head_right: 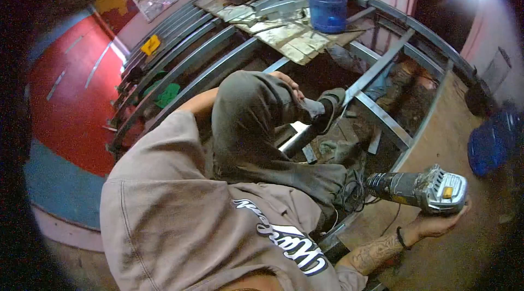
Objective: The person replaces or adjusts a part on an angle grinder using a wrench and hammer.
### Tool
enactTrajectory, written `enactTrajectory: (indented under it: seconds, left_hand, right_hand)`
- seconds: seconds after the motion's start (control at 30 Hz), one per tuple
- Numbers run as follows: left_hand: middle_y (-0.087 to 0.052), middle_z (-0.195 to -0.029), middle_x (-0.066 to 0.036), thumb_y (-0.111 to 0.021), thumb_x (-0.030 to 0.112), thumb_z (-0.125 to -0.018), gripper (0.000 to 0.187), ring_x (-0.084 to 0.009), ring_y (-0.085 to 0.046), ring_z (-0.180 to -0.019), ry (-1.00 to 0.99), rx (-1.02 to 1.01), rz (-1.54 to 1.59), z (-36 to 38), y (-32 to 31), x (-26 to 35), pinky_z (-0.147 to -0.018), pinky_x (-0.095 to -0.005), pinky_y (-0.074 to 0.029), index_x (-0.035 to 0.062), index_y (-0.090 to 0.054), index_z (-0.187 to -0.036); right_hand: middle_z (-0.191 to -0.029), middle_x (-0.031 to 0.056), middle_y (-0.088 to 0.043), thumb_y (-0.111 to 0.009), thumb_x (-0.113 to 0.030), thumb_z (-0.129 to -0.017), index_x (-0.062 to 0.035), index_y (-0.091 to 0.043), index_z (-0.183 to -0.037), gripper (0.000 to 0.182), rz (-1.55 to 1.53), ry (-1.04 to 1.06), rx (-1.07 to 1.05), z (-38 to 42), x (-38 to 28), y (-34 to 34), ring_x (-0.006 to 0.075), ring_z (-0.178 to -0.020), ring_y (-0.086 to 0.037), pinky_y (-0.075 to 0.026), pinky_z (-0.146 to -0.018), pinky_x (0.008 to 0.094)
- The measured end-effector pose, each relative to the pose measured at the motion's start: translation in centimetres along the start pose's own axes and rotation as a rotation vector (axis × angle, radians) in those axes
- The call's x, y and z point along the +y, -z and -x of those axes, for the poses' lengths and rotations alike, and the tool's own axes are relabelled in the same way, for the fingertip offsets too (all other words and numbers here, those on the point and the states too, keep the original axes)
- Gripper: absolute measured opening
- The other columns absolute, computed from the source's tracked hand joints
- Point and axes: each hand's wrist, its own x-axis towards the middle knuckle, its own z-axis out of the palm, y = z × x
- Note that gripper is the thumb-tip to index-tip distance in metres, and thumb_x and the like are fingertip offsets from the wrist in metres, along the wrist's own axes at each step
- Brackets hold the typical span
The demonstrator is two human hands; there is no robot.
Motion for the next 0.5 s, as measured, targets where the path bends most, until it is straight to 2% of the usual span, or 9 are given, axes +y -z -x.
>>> enactTrajectory:
  seconds: [0.1,0.17,0.27,0.33,0.37,0.4,0.43,0.47,0.5]
  left_hand:
    - [-0.062,-0.089,-0.004,-0.062,0.016,-0.087,0.024,-0.0137,-0.06,-0.082,-0.012,0.087,-0.096,-6.5,0.9,3.4,-0.078,-0.0262,-0.048,0.0001,-0.058,-0.104]
    - [-0.062,-0.089,-0.004,-0.062,0.016,-0.087,0.023,-0.0137,-0.06,-0.082,-0.027,0.091,-0.165,1.6,0.7,-0.2,-0.078,-0.0261,-0.048,0.0001,-0.058,-0.104]
    - [-0.062,-0.089,-0.004,-0.062,0.015,-0.087,0.023,-0.0136,-0.06,-0.081,-0.009,-0.006,-0.215,-0.4,1.0,0.1,-0.077,-0.026,-0.048,0.0002,-0.058,-0.103]
    - [-0.062,-0.089,-0.005,-0.062,0.015,-0.087,0.023,-0.0136,-0.06,-0.081,0.048,-0.086,-0.183,-4.0,0.5,0.7,-0.077,-0.0259,-0.048,0.0002,-0.058,-0.103]
    - [-0.062,-0.089,-0.005,-0.062,0.015,-0.087,0.023,-0.0136,-0.06,-0.081,0.085,-0.12,-0.155,-4.5,0.9,0.3,-0.077,-0.0258,-0.048,0.0002,-0.058,-0.103]
    - [-0.062,-0.089,-0.005,-0.062,0.015,-0.087,0.023,-0.0136,-0.06,-0.081,0.107,-0.143,-0.133,-0.5,0.5,-1.1,-0.077,-0.0258,-0.048,0.0002,-0.058,-0.103]
    - [-0.062,-0.089,-0.005,-0.062,0.015,-0.087,0.022,-0.0136,-0.06,-0.081,0.129,-0.175,-0.104,-0.9,-0.2,-1.8,-0.077,-0.0257,-0.048,0.0002,-0.058,-0.103]
    - [-0.062,-0.088,-0.005,-0.062,0.015,-0.087,0.022,-0.0135,-0.06,-0.081,0.14,-0.175,-0.111,-0.8,-0.2,-1.3,-0.077,-0.0257,-0.048,0.0002,-0.058,-0.103]
    - [-0.062,-0.088,-0.005,-0.062,0.015,-0.087,0.022,-0.0135,-0.06,-0.08,0.15,-0.17,-0.129,-0.5,-0.3,-1.3,-0.077,-0.0256,-0.048,0.0003,-0.059,-0.103]
  right_hand:
    - [-0.108,0.0152,-0.049,-0.036,-0.026,-0.093,0.0044,-0.049,-0.109,0.037,0.041,0.134,-0.119,0.8,2.6,0.5,0.027,-0.102,-0.05,-0.041,-0.091,0.039]
    - [-0.107,0.015,-0.049,-0.037,-0.027,-0.093,0.0044,-0.049,-0.109,0.037,0.011,0.129,-0.104,1.7,2.7,0.0,0.027,-0.103,-0.05,-0.041,-0.091,0.0387]
    - [-0.106,0.0145,-0.049,-0.04,-0.028,-0.091,0.0035,-0.05,-0.105,0.036,0.082,0.085,-0.012,1.8,2.5,-0.6,0.0268,-0.103,-0.051,-0.043,-0.089,0.0395]
    - [-0.108,0.0146,-0.052,-0.041,-0.029,-0.091,0.0022,-0.052,-0.109,0.038,0.128,0.054,-0.025,1.7,2.8,-2.2,0.0279,-0.101,-0.053,-0.045,-0.089,0.0416]
    - [-0.12,0.0196,-0.05,-0.038,-0.034,-0.094,0.0044,-0.051,-0.117,0.046,0.301,0.194,-0.063,0.9,5.2,-1.2,0.0317,-0.111,-0.052,-0.046,-0.091,0.0444]
    - [-0.119,0.0187,-0.051,-0.039,-0.031,-0.094,0.0046,-0.051,-0.117,0.045,0.072,-0.043,-0.014,1.4,4.3,-3.9,0.0306,-0.11,-0.052,-0.046,-0.091,0.044]
    - [-0.119,0.0188,-0.052,-0.042,-0.028,-0.092,0.0053,-0.052,-0.117,0.043,0.362,0.302,-0.235,-0.9,8.1,-2.1,0.03,-0.109,-0.052,-0.045,-0.092,0.043]
    - [-0.116,0.0183,-0.053,-0.042,-0.025,-0.092,0.0061,-0.052,-0.117,0.041,0.355,0.408,-0.211,0.1,9.3,-3.3,0.0291,-0.106,-0.053,-0.046,-0.09,0.0397]
    - [-0.108,0.0162,-0.054,-0.041,-0.023,-0.091,0.0064,-0.054,-0.11,0.037,0.257,0.299,-0.207,2.4,7.9,-6.5,0.0261,-0.099,-0.054,-0.046,-0.085,0.0359]
